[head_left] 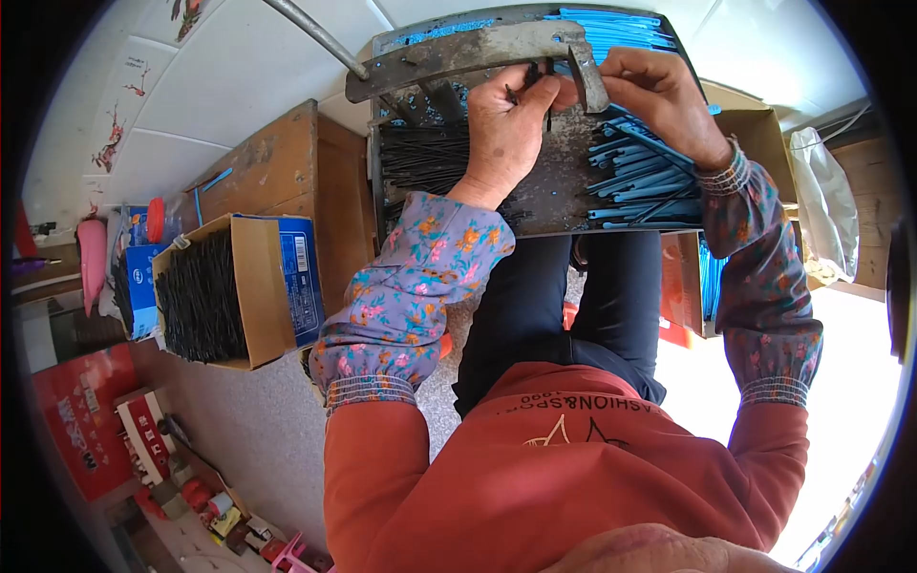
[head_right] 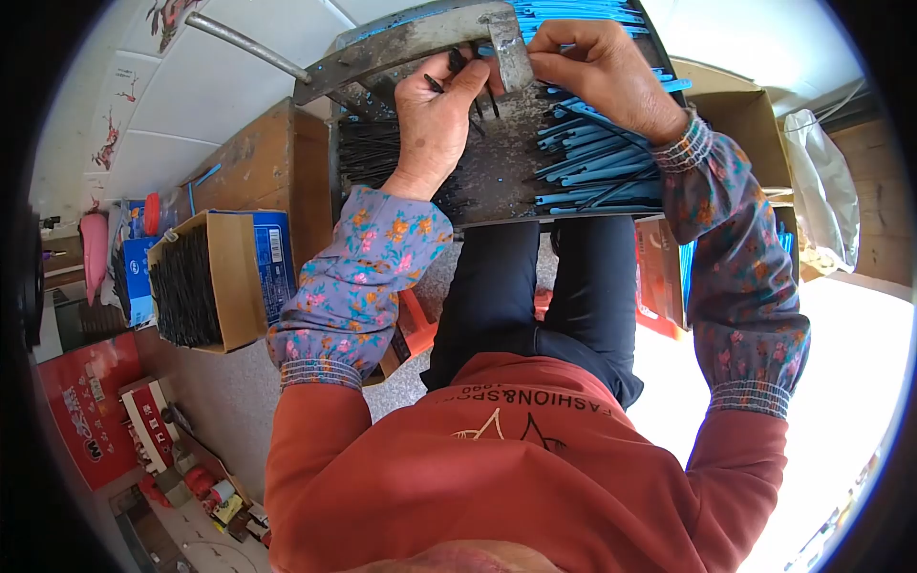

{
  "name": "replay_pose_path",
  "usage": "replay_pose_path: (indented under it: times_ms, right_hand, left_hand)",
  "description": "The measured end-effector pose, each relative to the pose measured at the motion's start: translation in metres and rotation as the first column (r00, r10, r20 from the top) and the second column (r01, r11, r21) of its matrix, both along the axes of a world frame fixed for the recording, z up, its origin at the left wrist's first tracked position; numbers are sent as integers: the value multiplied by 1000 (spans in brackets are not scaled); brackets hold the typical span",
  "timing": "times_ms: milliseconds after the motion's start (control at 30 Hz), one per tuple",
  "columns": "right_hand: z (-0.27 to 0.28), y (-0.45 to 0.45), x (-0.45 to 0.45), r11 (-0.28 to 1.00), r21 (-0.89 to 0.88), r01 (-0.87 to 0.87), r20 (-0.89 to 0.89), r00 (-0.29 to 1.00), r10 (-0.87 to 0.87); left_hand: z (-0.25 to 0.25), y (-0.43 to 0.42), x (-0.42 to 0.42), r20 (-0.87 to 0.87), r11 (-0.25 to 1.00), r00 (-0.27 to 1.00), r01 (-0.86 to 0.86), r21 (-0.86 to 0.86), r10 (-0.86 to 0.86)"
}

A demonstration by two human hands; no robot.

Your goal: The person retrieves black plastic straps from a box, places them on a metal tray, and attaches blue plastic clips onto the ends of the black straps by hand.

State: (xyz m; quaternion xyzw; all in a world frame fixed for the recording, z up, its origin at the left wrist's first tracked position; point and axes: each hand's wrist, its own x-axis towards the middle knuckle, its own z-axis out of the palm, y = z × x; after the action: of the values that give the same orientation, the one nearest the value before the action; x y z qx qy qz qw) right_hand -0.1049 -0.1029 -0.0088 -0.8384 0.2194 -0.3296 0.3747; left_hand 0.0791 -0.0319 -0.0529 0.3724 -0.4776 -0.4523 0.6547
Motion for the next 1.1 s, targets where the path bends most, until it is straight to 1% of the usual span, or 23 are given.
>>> replay_pose_path:
  times_ms: [33, 100, 133, 200, 267, 300, 367, 433, 467, 567, 633, 667, 700, 733, 767, 800, 867, 900, 933, 1000, 1100]
  right_hand:
    - [9, -4, 0, 991, -133, -29, -55, 998, 22]
    - [20, -9, -2, 917, -385, -102, -171, 985, 37]
    - [18, -10, -4, 919, -383, -96, -170, 985, 32]
    - [13, -14, -10, 979, -159, -125, -102, 989, 110]
    - [7, -19, -12, 979, 77, -188, -13, 982, 189]
    - [4, -23, -13, 978, 74, -195, -12, 981, 196]
    - [1, -30, -25, 990, -70, -125, -217, 970, 107]
    - [2, -32, -37, 970, -234, -69, -402, 915, -32]
    - [-2, -30, -40, 969, -238, -63, -404, 914, -40]
    - [-35, -9, -38, 939, -323, -121, -394, 919, -17]
    - [-36, -7, -38, 924, -357, -134, -386, 922, -16]
    - [-32, -8, -40, 922, -381, -74, -352, 933, -70]
    - [-27, -9, -43, 915, -403, -12, -315, 940, -126]
    - [-23, -10, -45, 904, -424, 50, -277, 944, -182]
    - [-21, -9, -48, 890, -442, 112, -236, 942, -236]
    - [-21, -8, -51, 888, -443, 125, -229, 942, -247]
    - [-23, -3, -60, 899, -427, 96, -343, 903, -259]
    - [-22, -3, -64, 904, -421, 77, -398, 880, -260]
    - [-21, -3, -66, 909, -413, 57, -451, 854, -259]
    - [-20, -3, -68, 905, -422, 48, -452, 855, -256]
    - [-19, 0, -75, 898, -439, 32, -472, 843, -260]
  left_hand:
    - [0, -1, 1, 14, 1000, 1000, 10, -1, -10]
    - [1, -2, 1, 41, 999, 999, 36, -4, -35]
    - [2, -2, -1, 42, 999, 998, 41, -2, -41]
    - [3, -3, -6, 1, 1000, 1000, 24, -2, -24]
    - [3, 0, -5, -40, 1000, 999, -16, 7, 16]
    - [4, 1, -2, -38, 1000, 999, -23, 4, 23]
    - [6, 4, -1, -61, 999, 998, -20, 27, 22]
    - [9, 2, -4, -90, 999, 996, -2, 39, 6]
    - [10, 0, -5, -92, 999, 996, 4, 35, -1]
    - [12, 3, -2, -58, 991, 998, 2, 135, 6]
    - [13, 3, 2, -41, 987, 999, 4, 162, 2]
    - [12, 2, 4, 174, 990, 983, -73, 118, 51]
    - [11, 2, 7, 377, 989, 920, -137, 56, 106]
    - [10, 0, 8, 560, 982, 812, -186, -23, 167]
    - [10, -1, 8, 711, 970, 664, -217, -111, 230]
    - [13, -1, 6, 716, 972, 661, -206, -115, 225]
    - [21, 1, 0, 924, 988, 378, -152, -3, 61]
    - [26, 1, -3, 977, 988, 214, -145, 52, -20]
    - [29, 2, -5, 994, 983, 41, -152, 106, -101]
    - [29, 9, -5, 995, 985, 39, -138, 99, -95]
    - [25, 14, -7, 995, 993, 48, -73, 94, -90]
